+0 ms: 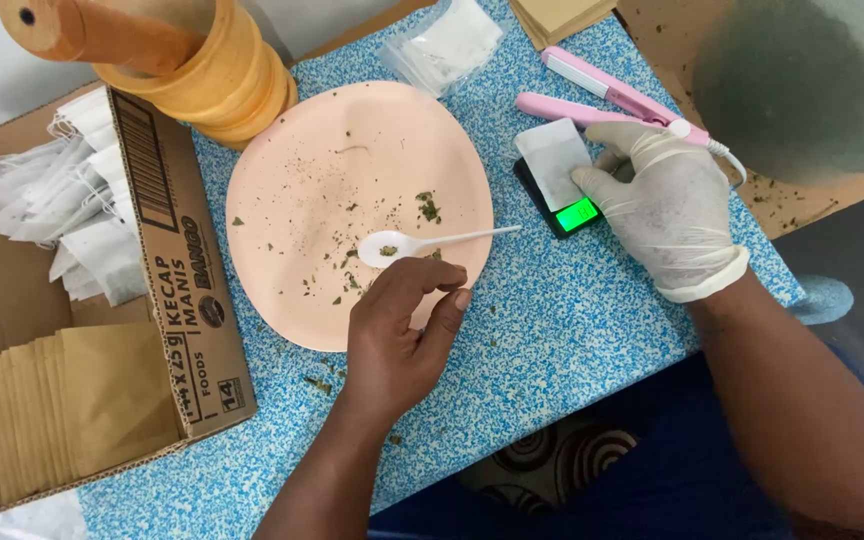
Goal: Filling small tea bags with tea leaves using a spoon and weighing them on a digital scale.
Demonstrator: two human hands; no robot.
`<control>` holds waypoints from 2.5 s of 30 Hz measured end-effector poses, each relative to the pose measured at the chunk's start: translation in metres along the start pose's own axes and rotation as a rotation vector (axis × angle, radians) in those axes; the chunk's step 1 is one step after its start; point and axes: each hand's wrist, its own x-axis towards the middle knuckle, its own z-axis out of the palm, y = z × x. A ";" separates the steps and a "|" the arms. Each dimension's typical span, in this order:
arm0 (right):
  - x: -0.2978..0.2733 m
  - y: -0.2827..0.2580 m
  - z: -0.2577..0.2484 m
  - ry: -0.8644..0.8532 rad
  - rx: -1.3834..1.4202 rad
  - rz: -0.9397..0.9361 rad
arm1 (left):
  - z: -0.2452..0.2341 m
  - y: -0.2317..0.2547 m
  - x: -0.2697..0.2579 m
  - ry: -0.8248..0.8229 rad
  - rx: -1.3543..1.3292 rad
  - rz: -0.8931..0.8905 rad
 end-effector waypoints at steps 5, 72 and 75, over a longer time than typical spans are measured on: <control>-0.001 -0.004 -0.004 -0.001 0.082 0.020 | 0.000 0.002 0.001 0.001 0.000 0.009; -0.031 -0.079 0.079 0.138 -0.088 -0.518 | -0.048 -0.053 0.012 0.547 -0.372 -0.130; -0.033 -0.082 0.075 0.104 -0.139 -0.514 | -0.047 -0.055 0.012 0.547 -0.363 -0.108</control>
